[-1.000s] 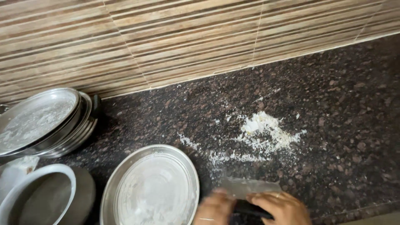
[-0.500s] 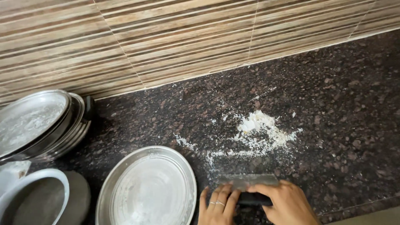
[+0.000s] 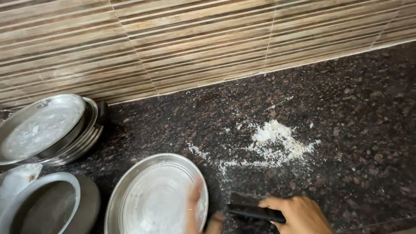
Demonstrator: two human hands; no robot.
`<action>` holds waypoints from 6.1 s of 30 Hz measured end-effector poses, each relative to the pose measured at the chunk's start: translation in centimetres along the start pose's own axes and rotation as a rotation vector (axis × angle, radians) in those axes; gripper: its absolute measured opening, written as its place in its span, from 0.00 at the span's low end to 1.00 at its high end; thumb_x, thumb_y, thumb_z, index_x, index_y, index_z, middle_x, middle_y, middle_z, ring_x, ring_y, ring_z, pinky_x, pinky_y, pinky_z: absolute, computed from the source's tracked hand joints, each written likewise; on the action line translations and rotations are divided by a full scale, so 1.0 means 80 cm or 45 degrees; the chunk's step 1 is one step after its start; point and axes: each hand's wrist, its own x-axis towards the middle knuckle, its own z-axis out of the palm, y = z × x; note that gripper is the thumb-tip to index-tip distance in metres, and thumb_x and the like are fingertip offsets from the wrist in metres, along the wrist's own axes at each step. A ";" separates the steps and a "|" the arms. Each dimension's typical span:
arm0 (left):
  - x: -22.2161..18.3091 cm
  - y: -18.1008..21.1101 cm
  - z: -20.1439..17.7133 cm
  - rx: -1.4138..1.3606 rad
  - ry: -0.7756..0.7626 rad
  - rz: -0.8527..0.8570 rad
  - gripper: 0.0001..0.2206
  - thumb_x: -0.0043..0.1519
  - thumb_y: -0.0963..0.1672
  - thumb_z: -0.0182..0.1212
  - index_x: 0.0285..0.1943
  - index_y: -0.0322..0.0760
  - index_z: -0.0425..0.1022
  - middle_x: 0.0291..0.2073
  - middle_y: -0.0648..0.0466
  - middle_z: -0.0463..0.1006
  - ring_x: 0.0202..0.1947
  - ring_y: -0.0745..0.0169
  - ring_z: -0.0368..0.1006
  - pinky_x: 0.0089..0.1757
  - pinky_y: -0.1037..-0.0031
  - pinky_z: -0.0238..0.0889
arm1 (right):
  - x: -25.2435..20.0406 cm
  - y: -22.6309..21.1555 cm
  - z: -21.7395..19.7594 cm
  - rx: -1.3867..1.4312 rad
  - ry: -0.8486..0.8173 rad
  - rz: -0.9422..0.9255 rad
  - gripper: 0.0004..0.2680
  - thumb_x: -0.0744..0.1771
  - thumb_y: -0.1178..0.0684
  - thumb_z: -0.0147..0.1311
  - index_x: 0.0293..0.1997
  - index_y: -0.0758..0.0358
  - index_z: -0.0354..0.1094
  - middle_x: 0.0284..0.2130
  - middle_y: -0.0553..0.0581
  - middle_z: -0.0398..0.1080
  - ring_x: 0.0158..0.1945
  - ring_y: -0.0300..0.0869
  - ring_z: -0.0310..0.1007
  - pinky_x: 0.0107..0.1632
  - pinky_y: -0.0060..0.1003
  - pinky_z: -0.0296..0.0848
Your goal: Scrape and clean spilled white powder from a kitchen countertop using a bench scraper.
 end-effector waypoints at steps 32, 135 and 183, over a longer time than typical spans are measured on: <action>-0.071 -0.017 -0.162 0.980 -0.522 -0.195 0.20 0.69 0.47 0.37 0.72 0.56 0.61 0.68 0.62 0.64 0.67 0.68 0.60 0.60 0.63 0.54 | 0.024 0.013 0.013 -0.102 0.248 -0.026 0.27 0.63 0.59 0.57 0.70 0.37 0.60 0.61 0.47 0.69 0.62 0.44 0.71 0.66 0.40 0.67; 0.039 0.024 -0.036 0.546 -0.459 -0.108 0.40 0.45 0.34 0.57 0.72 0.43 0.60 0.71 0.46 0.59 0.70 0.46 0.56 0.61 0.44 0.44 | 0.092 -0.050 0.071 -0.977 0.393 -0.315 0.21 0.66 0.55 0.45 0.67 0.77 0.54 0.37 0.77 0.75 0.28 0.48 0.81 0.29 0.44 0.81; 0.044 0.021 -0.068 0.314 0.314 -0.062 0.17 0.52 0.35 0.61 0.50 0.36 0.76 0.42 0.47 0.82 0.40 0.46 0.77 0.42 0.61 0.68 | 0.296 -0.280 -0.082 -0.511 0.134 -1.540 0.14 0.60 0.67 0.56 0.39 0.47 0.78 0.32 0.49 0.78 0.43 0.45 0.74 0.53 0.47 0.64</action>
